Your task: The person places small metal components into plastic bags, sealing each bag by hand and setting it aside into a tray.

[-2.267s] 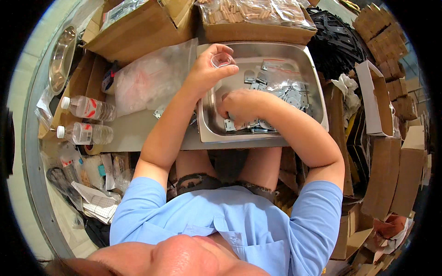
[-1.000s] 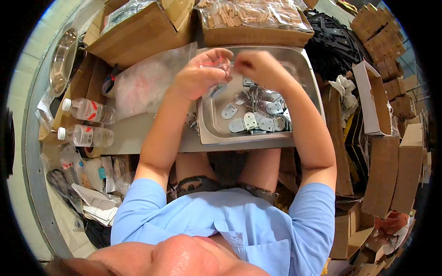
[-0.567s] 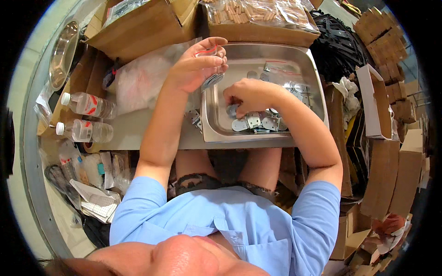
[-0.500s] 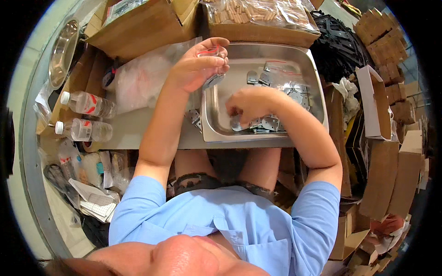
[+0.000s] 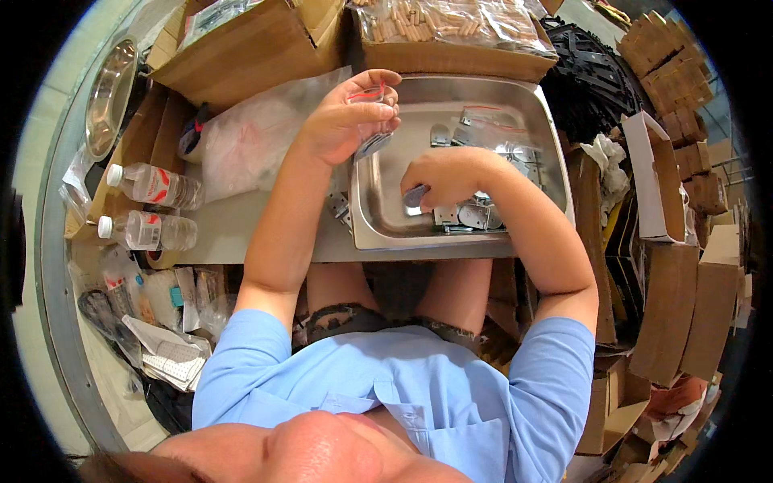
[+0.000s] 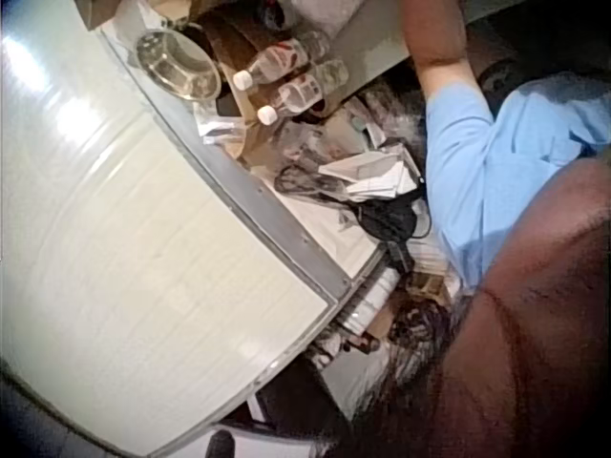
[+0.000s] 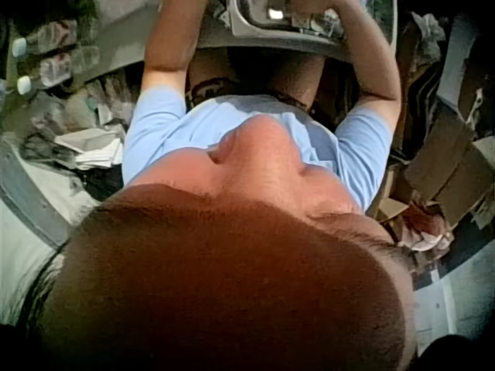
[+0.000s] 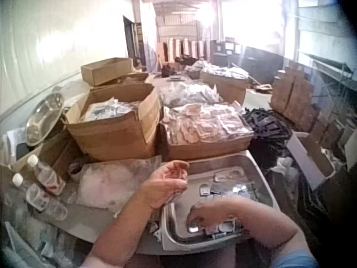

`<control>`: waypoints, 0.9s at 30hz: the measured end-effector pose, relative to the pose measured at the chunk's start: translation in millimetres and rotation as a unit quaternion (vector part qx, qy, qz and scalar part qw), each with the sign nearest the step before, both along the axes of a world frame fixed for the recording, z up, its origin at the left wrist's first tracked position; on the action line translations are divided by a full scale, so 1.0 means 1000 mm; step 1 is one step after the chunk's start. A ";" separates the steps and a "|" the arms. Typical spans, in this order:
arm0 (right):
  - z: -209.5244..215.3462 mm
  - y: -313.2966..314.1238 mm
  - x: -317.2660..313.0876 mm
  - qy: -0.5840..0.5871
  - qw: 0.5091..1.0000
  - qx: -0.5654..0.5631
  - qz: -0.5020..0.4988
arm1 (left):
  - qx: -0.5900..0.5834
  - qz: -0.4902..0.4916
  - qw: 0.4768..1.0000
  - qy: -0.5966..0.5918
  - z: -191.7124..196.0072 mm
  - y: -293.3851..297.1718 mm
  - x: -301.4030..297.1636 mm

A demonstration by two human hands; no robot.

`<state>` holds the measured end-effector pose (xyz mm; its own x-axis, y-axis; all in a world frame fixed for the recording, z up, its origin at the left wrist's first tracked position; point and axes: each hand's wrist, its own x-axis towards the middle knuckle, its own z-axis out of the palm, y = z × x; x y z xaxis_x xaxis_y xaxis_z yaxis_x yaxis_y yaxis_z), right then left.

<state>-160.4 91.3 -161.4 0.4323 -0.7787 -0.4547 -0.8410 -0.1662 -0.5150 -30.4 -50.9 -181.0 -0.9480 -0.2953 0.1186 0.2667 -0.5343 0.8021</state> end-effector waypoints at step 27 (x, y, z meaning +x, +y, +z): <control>0.018 -0.007 -0.027 -0.319 0.817 -0.376 -0.299 | 0.061 -0.074 0.995 0.008 -0.011 0.024 -0.011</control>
<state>-187.8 84.6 -143.1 -0.1662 -0.8929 0.4185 -0.4875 -0.2945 -0.8219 -41.9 -26.6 -191.8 -0.9806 -0.1654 0.1056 0.1898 -0.6624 0.7248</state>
